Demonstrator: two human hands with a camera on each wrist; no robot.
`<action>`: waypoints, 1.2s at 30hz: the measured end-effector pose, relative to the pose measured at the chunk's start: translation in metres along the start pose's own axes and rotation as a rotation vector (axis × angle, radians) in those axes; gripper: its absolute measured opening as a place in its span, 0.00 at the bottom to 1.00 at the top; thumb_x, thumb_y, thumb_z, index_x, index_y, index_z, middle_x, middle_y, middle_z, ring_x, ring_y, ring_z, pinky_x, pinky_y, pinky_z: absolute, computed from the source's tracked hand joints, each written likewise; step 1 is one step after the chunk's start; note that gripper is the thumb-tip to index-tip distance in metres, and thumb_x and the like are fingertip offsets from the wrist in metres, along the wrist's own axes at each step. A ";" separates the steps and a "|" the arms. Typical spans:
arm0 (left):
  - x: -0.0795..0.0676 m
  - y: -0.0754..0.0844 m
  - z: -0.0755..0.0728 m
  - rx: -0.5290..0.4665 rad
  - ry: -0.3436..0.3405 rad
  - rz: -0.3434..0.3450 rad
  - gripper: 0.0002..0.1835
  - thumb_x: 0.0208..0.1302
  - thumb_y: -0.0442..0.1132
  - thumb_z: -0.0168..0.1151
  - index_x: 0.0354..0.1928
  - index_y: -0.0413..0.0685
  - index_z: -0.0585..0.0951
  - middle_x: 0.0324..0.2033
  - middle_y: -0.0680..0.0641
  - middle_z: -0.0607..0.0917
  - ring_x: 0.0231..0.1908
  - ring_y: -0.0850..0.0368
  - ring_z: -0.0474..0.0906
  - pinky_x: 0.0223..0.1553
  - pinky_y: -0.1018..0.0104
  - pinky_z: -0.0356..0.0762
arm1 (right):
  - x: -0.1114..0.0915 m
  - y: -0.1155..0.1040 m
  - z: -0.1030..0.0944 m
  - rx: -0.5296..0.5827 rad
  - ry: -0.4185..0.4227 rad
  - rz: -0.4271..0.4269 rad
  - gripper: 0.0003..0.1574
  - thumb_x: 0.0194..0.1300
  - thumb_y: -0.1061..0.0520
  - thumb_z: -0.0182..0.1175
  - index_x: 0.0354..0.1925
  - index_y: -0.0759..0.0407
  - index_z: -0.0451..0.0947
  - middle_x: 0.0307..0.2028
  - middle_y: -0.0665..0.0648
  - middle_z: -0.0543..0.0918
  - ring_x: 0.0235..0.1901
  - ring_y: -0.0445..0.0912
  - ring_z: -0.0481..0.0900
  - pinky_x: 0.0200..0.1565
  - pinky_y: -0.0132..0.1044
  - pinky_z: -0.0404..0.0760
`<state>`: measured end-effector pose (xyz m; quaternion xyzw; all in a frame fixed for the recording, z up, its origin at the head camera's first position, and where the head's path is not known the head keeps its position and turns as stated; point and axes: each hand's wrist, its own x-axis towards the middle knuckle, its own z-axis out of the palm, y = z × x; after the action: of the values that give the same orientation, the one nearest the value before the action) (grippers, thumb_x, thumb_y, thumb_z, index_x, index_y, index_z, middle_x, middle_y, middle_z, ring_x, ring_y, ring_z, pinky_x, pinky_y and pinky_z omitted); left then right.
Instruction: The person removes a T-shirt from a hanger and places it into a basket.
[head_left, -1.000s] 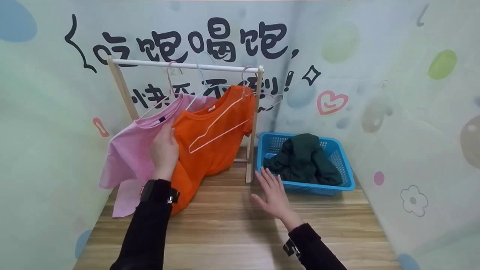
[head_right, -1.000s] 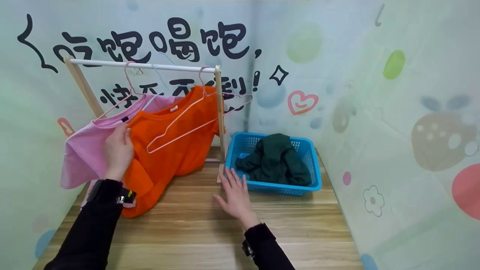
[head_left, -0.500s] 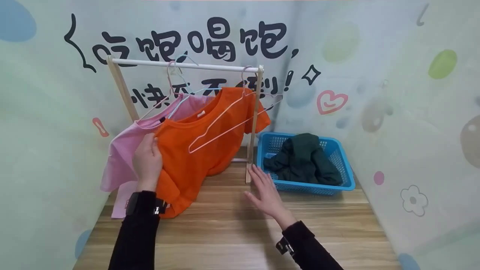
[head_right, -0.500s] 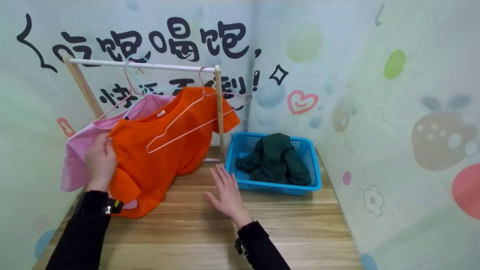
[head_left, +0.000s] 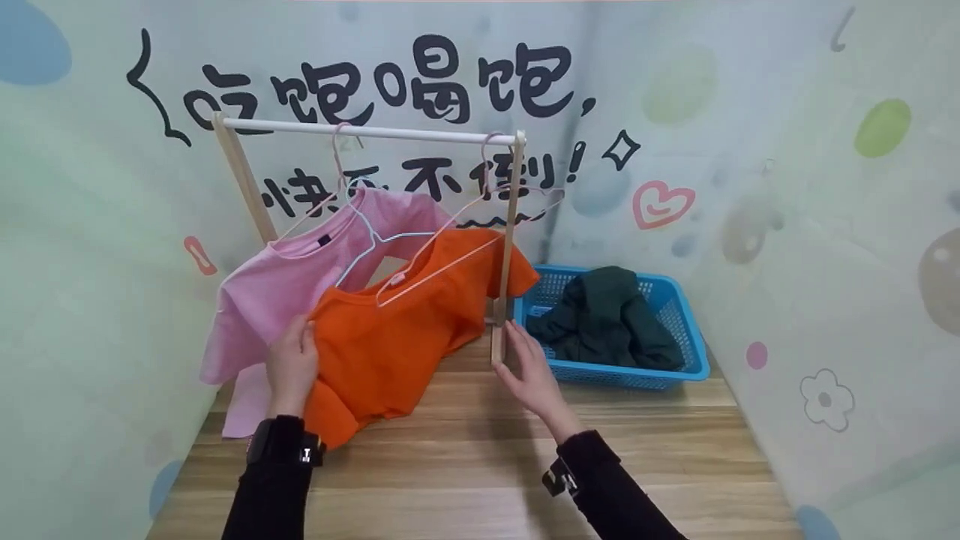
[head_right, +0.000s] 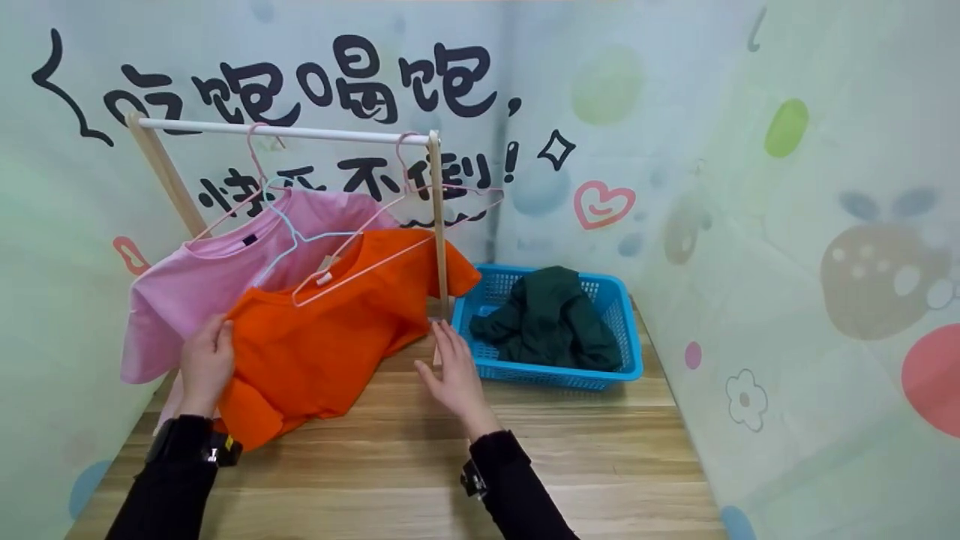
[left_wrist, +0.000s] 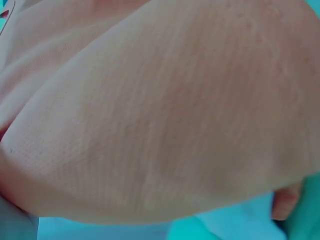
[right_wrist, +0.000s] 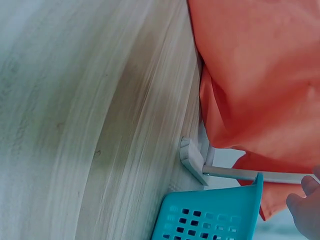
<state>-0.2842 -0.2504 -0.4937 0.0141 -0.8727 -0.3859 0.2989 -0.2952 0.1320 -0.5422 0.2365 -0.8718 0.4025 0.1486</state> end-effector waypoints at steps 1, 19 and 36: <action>-0.003 -0.003 0.001 -0.007 -0.009 -0.016 0.14 0.76 0.36 0.51 0.52 0.33 0.78 0.46 0.30 0.82 0.45 0.30 0.78 0.51 0.38 0.71 | 0.001 0.000 0.000 0.010 0.001 0.016 0.42 0.69 0.54 0.61 0.74 0.63 0.56 0.73 0.66 0.59 0.72 0.60 0.55 0.68 0.58 0.57; -0.030 -0.054 0.004 -0.156 -0.156 -0.102 0.15 0.76 0.34 0.51 0.55 0.30 0.78 0.53 0.28 0.79 0.56 0.33 0.72 0.61 0.44 0.64 | 0.014 0.008 -0.007 0.090 0.021 0.192 0.44 0.73 0.45 0.57 0.77 0.55 0.52 0.75 0.62 0.56 0.73 0.56 0.53 0.69 0.56 0.55; -0.049 -0.065 0.009 -0.190 -0.346 -0.172 0.14 0.75 0.34 0.53 0.53 0.31 0.79 0.51 0.32 0.81 0.52 0.40 0.74 0.59 0.50 0.66 | 0.015 0.011 -0.009 0.261 0.022 0.194 0.41 0.74 0.57 0.56 0.76 0.64 0.50 0.71 0.70 0.59 0.63 0.60 0.69 0.59 0.55 0.73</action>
<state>-0.2620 -0.2772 -0.5680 -0.0064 -0.8662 -0.4872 0.1105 -0.3130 0.1406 -0.5369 0.1641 -0.8292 0.5273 0.0864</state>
